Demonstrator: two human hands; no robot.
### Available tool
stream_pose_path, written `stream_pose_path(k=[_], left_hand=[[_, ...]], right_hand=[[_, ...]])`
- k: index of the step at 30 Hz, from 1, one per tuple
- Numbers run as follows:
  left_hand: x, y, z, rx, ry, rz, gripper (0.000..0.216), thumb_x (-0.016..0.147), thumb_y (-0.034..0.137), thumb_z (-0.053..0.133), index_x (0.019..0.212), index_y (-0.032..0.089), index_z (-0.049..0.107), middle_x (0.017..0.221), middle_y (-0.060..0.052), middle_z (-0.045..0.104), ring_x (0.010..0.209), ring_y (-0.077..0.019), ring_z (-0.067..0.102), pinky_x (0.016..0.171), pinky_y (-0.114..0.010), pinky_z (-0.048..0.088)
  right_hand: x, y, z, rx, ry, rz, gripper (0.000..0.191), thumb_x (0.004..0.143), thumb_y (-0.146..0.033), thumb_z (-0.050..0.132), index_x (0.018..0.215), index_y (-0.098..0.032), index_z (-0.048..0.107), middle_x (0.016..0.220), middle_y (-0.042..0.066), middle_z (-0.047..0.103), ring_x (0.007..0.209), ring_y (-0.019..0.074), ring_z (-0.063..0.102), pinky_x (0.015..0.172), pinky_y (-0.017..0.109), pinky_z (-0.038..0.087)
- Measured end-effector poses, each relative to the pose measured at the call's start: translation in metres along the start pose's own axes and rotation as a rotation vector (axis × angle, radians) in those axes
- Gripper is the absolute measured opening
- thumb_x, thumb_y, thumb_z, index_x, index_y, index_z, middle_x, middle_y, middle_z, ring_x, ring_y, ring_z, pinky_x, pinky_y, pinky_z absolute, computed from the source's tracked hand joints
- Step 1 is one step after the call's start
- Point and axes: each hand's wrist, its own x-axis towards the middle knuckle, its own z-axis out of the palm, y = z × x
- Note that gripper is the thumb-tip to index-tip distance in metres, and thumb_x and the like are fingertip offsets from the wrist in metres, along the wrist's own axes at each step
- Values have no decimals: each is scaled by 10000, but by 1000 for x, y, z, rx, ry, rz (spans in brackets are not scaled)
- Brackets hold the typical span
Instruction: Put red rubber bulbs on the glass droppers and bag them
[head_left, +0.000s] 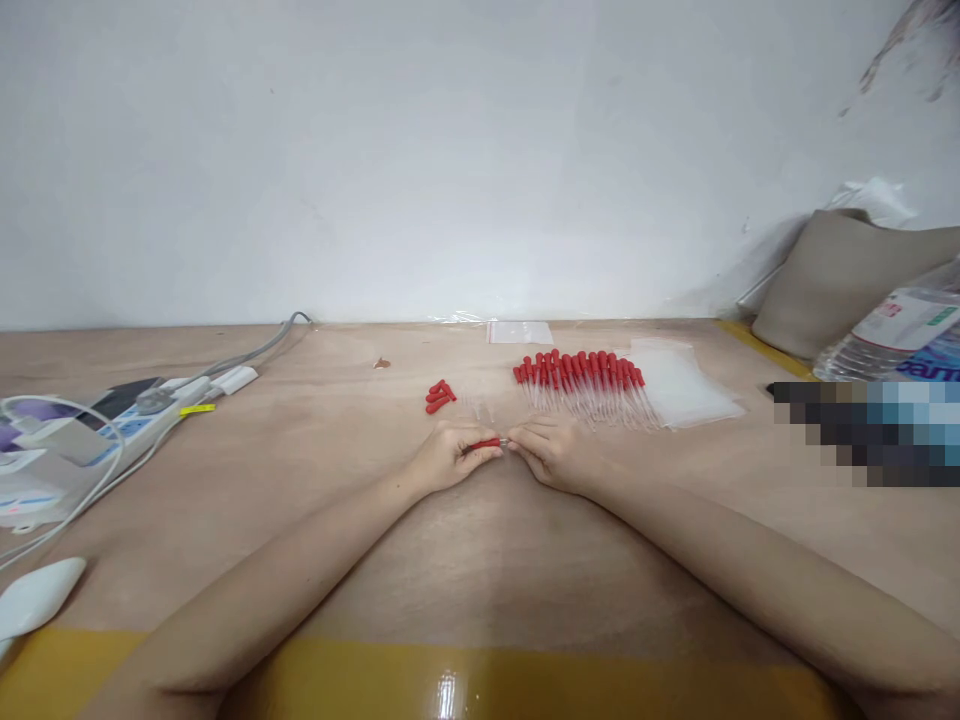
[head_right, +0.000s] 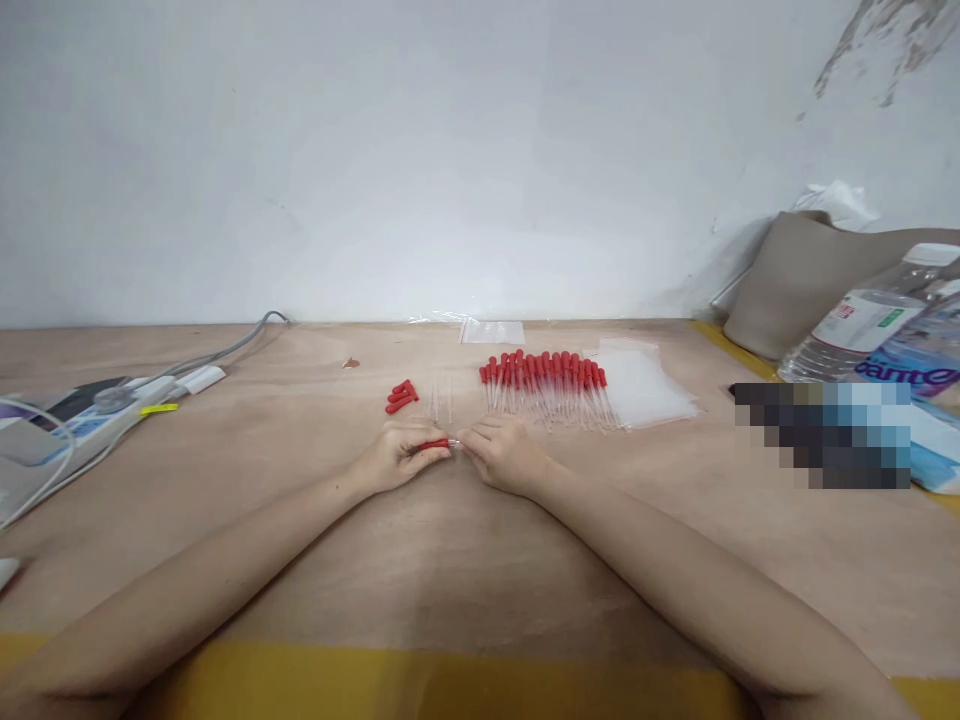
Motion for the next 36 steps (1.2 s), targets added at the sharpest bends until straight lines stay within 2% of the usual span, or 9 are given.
stream_pose_path(k=[4, 10, 12, 16, 20, 26, 30, 33, 36], left_hand=[[1, -6, 0, -11, 55, -59, 199, 821, 327, 558, 891, 174, 665, 739, -38, 661, 678, -145, 579, 662, -268, 448], [-1, -20, -5, 116, 190, -38, 321, 754, 368, 638, 1031, 209, 611, 901, -43, 668, 845, -178, 574, 843, -358, 408], [-1, -25, -9, 158, 257, -82, 373, 736, 386, 651, 1058, 211, 586, 919, -37, 659, 870, -181, 562, 862, -365, 395], [-3, -35, -16, 316, 387, -269, 472, 669, 438, 690, 1055, 194, 567, 943, -54, 627, 913, -219, 533, 861, -386, 381], [-6, -43, -22, 456, 378, -414, 227, 726, 369, 641, 889, 211, 630, 914, -49, 596, 924, -231, 503, 857, -398, 367], [-8, -51, -21, 445, 317, -466, 150, 721, 310, 642, 825, 201, 646, 875, -50, 552, 888, -220, 504, 818, -382, 408], [-7, -55, -19, 341, 279, -530, 133, 748, 264, 607, 845, 181, 643, 863, -49, 538, 794, -184, 543, 740, -334, 461], [-7, -59, -18, 300, 279, -555, 111, 768, 231, 579, 841, 172, 639, 856, -41, 532, 729, -158, 555, 701, -316, 479], [-8, -62, -17, 275, 313, -547, 119, 759, 220, 593, 852, 155, 627, 851, -40, 526, 711, -148, 560, 691, -307, 492]], right_hand=[[3, 0, -7, -48, -51, 81, 221, 866, -222, 434, 887, -150, 641, 776, 60, 642, 749, 155, 526, 673, 283, 358], [9, -1, -20, -153, -230, 245, 243, 863, -232, 433, 821, -176, 666, 779, 63, 598, 782, 162, 475, 701, 307, 288], [16, 2, -21, -136, -250, 381, 235, 854, -247, 440, 818, -178, 661, 802, 63, 611, 807, 169, 493, 698, 300, 294], [39, 16, -15, -49, -286, 769, 254, 833, -304, 436, 770, -190, 655, 782, 55, 641, 732, 169, 550, 630, 277, 328], [63, 32, 5, -93, -336, 1010, 351, 832, -389, 395, 750, -180, 664, 749, 95, 648, 747, 221, 590, 621, 305, 364], [71, 40, 27, -248, -422, 1074, 296, 805, -301, 417, 887, -125, 641, 885, 166, 649, 832, 272, 607, 767, 414, 339], [69, 35, 26, -307, -425, 989, 321, 826, -315, 386, 850, -115, 636, 855, 174, 652, 813, 276, 610, 803, 443, 292], [74, 27, 27, -268, -421, 952, 324, 823, -352, 400, 835, -129, 635, 854, 160, 653, 835, 275, 605, 799, 431, 301], [83, 20, 32, -178, -442, 996, 306, 798, -379, 453, 842, -142, 641, 866, 150, 655, 848, 271, 605, 797, 420, 326]])
